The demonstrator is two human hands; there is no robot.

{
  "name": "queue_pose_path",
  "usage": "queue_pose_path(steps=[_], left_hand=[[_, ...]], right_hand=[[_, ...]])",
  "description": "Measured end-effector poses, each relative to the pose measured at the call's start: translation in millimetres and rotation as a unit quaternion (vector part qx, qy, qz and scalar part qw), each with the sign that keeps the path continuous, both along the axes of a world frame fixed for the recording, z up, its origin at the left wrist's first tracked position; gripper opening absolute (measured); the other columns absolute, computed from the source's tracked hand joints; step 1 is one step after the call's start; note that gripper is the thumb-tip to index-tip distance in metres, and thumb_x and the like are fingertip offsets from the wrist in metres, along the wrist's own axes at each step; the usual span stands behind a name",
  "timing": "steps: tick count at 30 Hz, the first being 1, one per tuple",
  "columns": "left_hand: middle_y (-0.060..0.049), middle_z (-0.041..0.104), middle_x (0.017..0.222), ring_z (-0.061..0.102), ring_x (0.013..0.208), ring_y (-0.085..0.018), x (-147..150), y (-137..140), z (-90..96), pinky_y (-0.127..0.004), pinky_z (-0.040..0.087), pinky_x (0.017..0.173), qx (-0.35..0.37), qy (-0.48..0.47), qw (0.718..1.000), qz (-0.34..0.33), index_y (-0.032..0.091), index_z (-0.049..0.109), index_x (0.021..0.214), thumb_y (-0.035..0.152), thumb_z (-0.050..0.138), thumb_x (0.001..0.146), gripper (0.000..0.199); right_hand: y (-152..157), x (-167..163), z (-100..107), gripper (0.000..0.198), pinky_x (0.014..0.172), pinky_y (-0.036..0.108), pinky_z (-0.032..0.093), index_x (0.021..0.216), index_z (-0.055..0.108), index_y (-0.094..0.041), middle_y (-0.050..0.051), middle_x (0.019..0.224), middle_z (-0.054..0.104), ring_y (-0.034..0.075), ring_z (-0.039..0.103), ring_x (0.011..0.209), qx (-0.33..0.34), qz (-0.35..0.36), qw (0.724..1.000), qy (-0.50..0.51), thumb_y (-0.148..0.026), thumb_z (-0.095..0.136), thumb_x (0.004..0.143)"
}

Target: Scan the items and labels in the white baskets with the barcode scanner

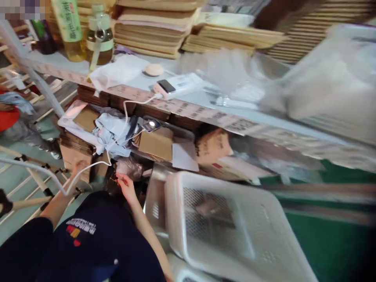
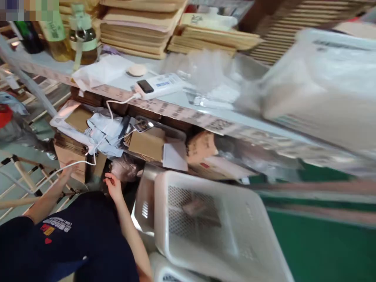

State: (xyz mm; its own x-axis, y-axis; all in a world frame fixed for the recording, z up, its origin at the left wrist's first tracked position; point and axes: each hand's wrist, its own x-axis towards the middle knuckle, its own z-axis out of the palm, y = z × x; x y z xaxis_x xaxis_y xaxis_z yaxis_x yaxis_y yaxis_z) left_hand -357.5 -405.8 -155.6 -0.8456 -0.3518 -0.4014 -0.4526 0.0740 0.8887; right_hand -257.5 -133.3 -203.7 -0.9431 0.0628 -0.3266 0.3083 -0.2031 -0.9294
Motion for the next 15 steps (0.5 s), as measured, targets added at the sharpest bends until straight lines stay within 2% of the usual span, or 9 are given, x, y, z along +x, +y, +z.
queue_pose_path(steps=[2, 5, 7, 10, 12, 13, 14, 15], left_hand=[[-0.003, 0.065, 0.073, 0.059, 0.062, -0.015, 25, 43, -19.4, -0.028, 0.047, 0.062, 0.024, -0.066, 0.985, -0.160, 0.014, 0.063, 0.081, 0.044, 0.078, 0.088, 0.034], [-0.004, 0.066, 0.063, 0.060, 0.056, -0.019, 58, 108, -34.9, -0.030, 0.044, 0.057, 0.056, -0.119, 0.910, -0.393, 0.015, 0.067, 0.068, 0.038, 0.092, 0.066, 0.033], [-0.004, 0.068, 0.065, 0.062, 0.058, -0.019, 74, 149, -32.4, -0.030, 0.046, 0.061, 0.076, -0.108, 0.855, -0.502, 0.015, 0.071, 0.070, 0.040, 0.091, 0.063, 0.032], [-0.005, 0.073, 0.077, 0.064, 0.066, -0.018, 85, 204, -10.6, -0.030, 0.051, 0.067, 0.107, -0.059, 0.792, -0.598, 0.015, 0.076, 0.083, 0.049, 0.084, 0.073, 0.037], [-0.005, 0.073, 0.080, 0.065, 0.068, -0.018, 88, 239, 11.3, -0.029, 0.052, 0.069, 0.124, -0.012, 0.761, -0.637, 0.015, 0.076, 0.090, 0.053, 0.078, 0.081, 0.039], [-0.005, 0.072, 0.079, 0.065, 0.068, -0.018, 88, 257, 23.0, -0.029, 0.052, 0.069, 0.131, 0.029, 0.749, -0.649, 0.015, 0.076, 0.092, 0.052, 0.075, 0.085, 0.038], [-0.005, 0.072, 0.079, 0.065, 0.068, -0.018, 87, 276, 34.4, -0.029, 0.053, 0.069, 0.136, 0.083, 0.740, -0.654, 0.016, 0.077, 0.094, 0.051, 0.072, 0.089, 0.036], [-0.006, 0.073, 0.080, 0.066, 0.070, -0.018, 85, 294, 45.1, -0.029, 0.054, 0.071, 0.136, 0.148, 0.733, -0.650, 0.016, 0.077, 0.094, 0.048, 0.071, 0.091, 0.032]], right_hand=[[9, 6, 13, 0.047, 0.073, 0.032, 0.059, 0.098, 0.075, -0.022, 0.004, 0.097, 0.078, 0.021, 0.076, 0.083, -0.007, -0.045, 0.999, 0.005, -0.064, 0.080, 0.076], [28, 29, 39, 0.050, 0.076, 0.032, 0.060, 0.101, 0.075, -0.022, 0.004, 0.101, 0.079, 0.021, 0.077, 0.086, -0.014, -0.121, 0.992, 0.017, -0.066, 0.080, 0.077], [42, 58, 60, 0.050, 0.078, 0.033, 0.061, 0.105, 0.076, -0.023, 0.005, 0.109, 0.079, 0.022, 0.077, 0.090, -0.014, -0.187, 0.982, 0.026, -0.065, 0.080, 0.078], [63, 124, 96, 0.045, 0.086, 0.035, 0.063, 0.111, 0.077, -0.025, 0.007, 0.116, 0.079, 0.023, 0.077, 0.097, -0.001, -0.300, 0.953, 0.037, -0.059, 0.080, 0.083], [69, 183, 118, 0.041, 0.093, 0.036, 0.062, 0.113, 0.078, -0.025, 0.007, 0.118, 0.078, 0.022, 0.077, 0.100, 0.021, -0.400, 0.915, 0.039, -0.054, 0.080, 0.085], [67, 217, 126, 0.040, 0.094, 0.037, 0.063, 0.113, 0.078, -0.024, 0.007, 0.117, 0.078, 0.022, 0.077, 0.100, 0.036, -0.469, 0.881, 0.038, -0.052, 0.081, 0.085], [63, 252, 133, 0.040, 0.092, 0.037, 0.064, 0.112, 0.079, -0.023, 0.007, 0.115, 0.079, 0.022, 0.077, 0.097, 0.054, -0.543, 0.838, 0.034, -0.051, 0.083, 0.083], [55, 287, 139, 0.040, 0.089, 0.036, 0.065, 0.111, 0.079, -0.023, 0.007, 0.113, 0.079, 0.021, 0.077, 0.095, 0.072, -0.619, 0.782, 0.024, -0.050, 0.085, 0.081]])
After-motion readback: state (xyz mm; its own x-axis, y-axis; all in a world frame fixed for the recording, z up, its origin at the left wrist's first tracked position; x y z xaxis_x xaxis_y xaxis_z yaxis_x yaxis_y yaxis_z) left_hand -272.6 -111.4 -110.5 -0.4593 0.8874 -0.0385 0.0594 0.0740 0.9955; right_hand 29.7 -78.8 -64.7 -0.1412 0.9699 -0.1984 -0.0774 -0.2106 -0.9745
